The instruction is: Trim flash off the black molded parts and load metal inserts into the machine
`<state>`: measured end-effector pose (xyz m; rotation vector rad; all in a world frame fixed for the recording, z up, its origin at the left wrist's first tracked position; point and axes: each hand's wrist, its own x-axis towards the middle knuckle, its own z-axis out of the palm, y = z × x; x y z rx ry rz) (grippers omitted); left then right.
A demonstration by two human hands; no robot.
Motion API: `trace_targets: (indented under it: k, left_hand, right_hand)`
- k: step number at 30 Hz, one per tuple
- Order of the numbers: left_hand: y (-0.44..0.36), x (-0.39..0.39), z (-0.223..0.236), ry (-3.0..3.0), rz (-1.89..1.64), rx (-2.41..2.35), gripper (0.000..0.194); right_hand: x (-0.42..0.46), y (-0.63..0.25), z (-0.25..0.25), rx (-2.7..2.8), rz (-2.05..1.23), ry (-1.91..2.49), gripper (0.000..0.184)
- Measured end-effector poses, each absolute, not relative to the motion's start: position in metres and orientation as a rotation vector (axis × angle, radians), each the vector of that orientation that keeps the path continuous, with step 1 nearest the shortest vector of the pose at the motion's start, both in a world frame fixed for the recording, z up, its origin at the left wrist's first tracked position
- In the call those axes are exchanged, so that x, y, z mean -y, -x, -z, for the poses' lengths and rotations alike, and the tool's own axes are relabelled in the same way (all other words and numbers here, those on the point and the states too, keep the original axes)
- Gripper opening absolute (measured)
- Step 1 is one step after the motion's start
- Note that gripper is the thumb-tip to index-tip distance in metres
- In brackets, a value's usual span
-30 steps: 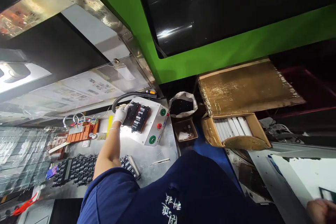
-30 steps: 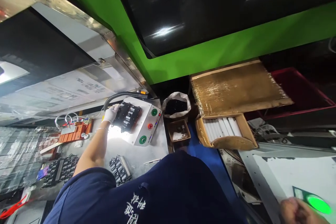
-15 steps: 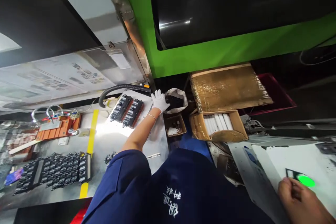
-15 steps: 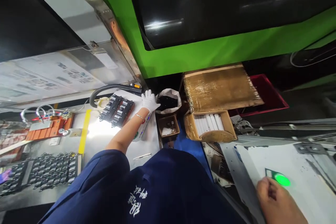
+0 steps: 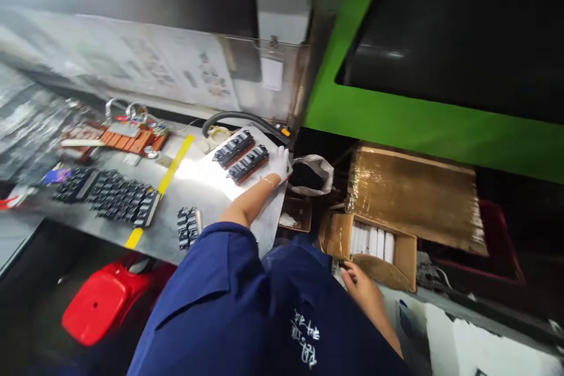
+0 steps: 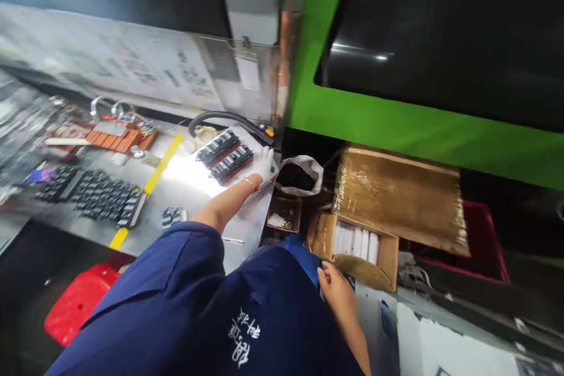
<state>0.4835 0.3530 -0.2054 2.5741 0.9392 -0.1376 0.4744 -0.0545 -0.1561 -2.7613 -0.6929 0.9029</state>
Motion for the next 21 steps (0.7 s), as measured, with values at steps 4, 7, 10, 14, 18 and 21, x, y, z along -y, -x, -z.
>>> trace_targets:
  k: [4,7,10,14,18,21]
  left_hand:
    - [-0.488,-0.348,0.195,-2.458,0.002,-1.051,0.066]
    - [-0.487,-0.333,0.182,-2.382,-0.139,-1.076,0.058]
    - [-0.477,-0.308,0.179,-2.318,-0.255,-1.071,0.052]
    - [-0.425,-0.230,0.204,-2.238,-0.285,-1.052,0.053]
    - [-0.322,-0.098,0.235,-2.080,-0.201,-1.229,0.053]
    - [-0.233,-0.016,0.247,-1.873,-0.144,-1.545,0.055]
  right_hand:
    - [-0.001,-0.494,0.171,1.109,-1.147,2.669,0.037]
    - [-0.012,-0.497,0.177,1.343,-1.147,2.622,0.037]
    - [-0.007,-0.498,0.188,1.559,-1.215,2.591,0.036]
    - [0.003,-0.489,0.214,1.779,-1.344,2.528,0.035]
    - [0.009,-0.458,0.242,1.941,-1.455,2.454,0.037]
    - [0.013,-0.423,0.257,2.112,-1.524,2.337,0.038]
